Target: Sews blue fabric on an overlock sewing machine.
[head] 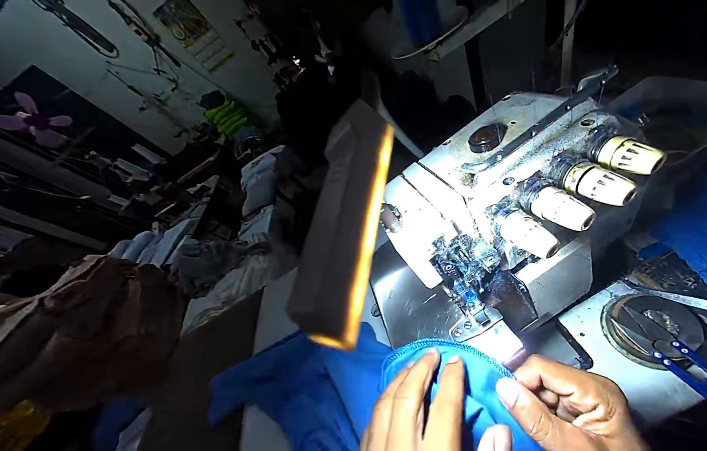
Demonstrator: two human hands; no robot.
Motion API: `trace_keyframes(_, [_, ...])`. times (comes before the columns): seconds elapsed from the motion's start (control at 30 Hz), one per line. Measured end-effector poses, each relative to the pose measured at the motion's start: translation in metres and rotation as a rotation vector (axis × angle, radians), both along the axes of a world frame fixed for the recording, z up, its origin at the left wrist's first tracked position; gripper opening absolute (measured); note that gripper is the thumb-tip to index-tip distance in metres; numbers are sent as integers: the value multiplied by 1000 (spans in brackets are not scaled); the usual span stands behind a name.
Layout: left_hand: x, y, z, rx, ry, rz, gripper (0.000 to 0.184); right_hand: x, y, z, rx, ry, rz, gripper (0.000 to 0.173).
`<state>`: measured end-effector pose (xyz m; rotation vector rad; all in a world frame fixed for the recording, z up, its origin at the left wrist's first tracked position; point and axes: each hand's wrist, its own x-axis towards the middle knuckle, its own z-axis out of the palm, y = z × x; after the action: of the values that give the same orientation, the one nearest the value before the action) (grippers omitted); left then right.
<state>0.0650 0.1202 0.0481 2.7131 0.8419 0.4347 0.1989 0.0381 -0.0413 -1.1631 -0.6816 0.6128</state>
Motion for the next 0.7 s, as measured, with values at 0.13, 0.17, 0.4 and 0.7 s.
trace_keyframes(0.13, [7, -3, -26, 88, -8, 58, 40, -5, -6, -1, -6, 34, 14, 7])
trace_keyframes(0.17, [7, 0, -27, 80, -9, 43, 40, -7, -7, -1, -6, 61, 9, 7])
trace_keyframes(0.4, [16, 23, -26, 146, 7, -16, 45, -9, 1, 2, 36, 188, -61, 17])
trace_keyframes(0.7, [30, 46, -21, 80, 74, -69, 47, 0, 13, 5, 0, 69, -155, 22])
